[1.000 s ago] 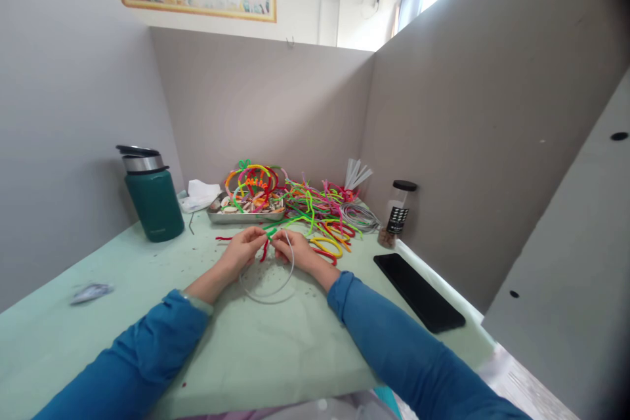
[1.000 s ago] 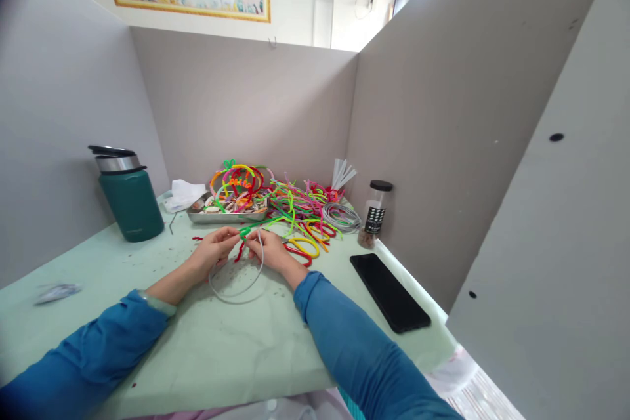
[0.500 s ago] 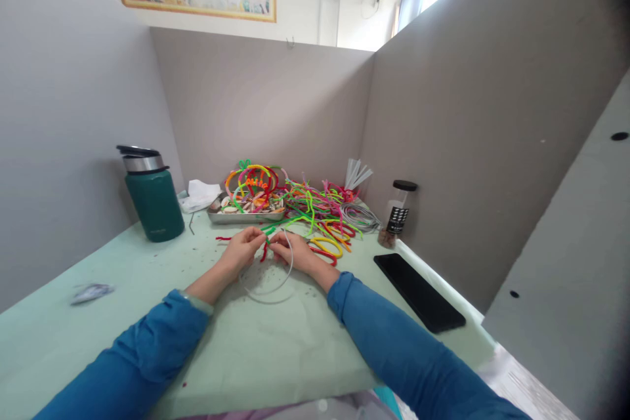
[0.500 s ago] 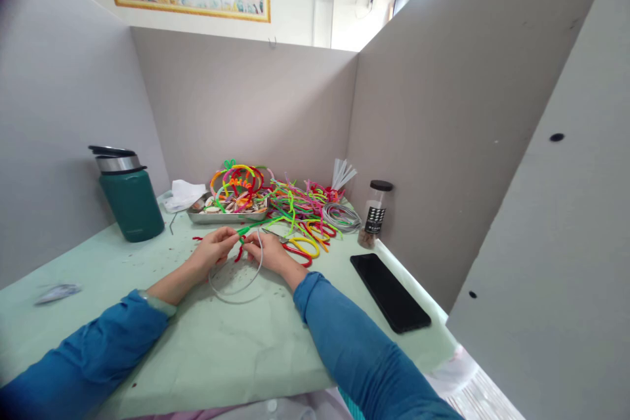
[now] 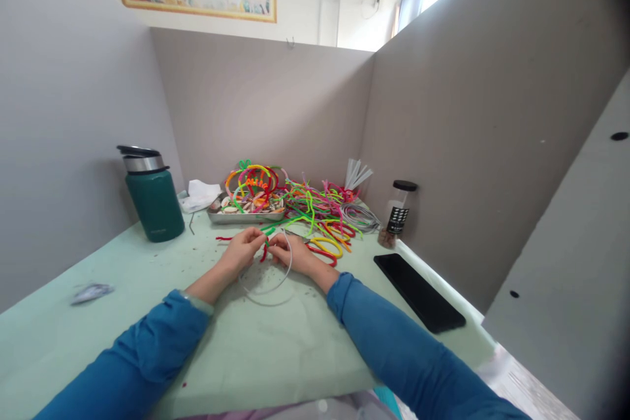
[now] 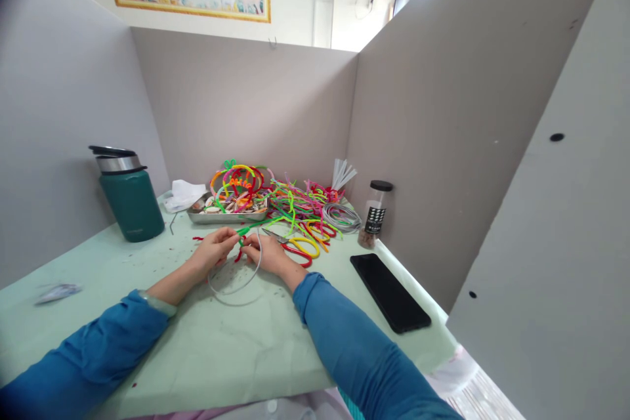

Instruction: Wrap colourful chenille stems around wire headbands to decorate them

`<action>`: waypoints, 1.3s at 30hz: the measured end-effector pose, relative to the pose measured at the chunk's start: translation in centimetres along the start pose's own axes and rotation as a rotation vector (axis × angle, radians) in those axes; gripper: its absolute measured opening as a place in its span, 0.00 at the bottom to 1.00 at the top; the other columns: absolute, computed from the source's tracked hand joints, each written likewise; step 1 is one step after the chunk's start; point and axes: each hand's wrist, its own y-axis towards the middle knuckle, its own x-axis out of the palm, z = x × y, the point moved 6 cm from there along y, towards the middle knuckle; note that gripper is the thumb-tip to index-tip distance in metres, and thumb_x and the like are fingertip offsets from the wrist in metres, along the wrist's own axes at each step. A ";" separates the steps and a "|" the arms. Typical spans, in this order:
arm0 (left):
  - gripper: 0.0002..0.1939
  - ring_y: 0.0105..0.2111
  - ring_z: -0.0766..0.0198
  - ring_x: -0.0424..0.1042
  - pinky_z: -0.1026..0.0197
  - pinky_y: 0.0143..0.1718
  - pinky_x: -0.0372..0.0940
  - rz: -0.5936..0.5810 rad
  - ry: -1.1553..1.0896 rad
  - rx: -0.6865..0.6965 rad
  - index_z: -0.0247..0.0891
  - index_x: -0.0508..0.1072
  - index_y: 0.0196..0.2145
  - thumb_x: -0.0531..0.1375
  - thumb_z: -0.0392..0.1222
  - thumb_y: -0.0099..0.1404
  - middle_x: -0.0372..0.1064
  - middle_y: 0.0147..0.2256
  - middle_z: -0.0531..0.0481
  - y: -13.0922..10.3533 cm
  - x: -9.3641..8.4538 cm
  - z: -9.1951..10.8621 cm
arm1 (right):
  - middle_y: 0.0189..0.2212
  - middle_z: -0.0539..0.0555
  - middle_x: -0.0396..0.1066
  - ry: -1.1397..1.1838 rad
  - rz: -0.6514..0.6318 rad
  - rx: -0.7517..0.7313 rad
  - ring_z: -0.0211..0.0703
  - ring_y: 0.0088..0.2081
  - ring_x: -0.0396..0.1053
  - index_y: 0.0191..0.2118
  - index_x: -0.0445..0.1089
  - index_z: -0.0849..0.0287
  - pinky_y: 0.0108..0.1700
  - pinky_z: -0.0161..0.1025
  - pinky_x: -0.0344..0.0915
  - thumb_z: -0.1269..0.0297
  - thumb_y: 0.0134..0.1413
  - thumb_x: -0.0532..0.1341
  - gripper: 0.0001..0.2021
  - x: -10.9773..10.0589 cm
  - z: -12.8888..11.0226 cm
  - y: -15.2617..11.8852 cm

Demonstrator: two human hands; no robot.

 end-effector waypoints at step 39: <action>0.19 0.11 0.76 0.50 0.70 0.11 0.46 -0.026 -0.029 0.024 0.38 0.64 0.28 0.62 0.55 0.51 0.55 0.17 0.62 0.0 0.1 -0.3 | 0.20 0.47 0.68 -0.073 0.049 0.021 0.32 0.21 0.63 0.33 0.68 0.60 0.26 0.30 0.58 0.66 0.55 0.55 0.06 -0.1 1.2 0.3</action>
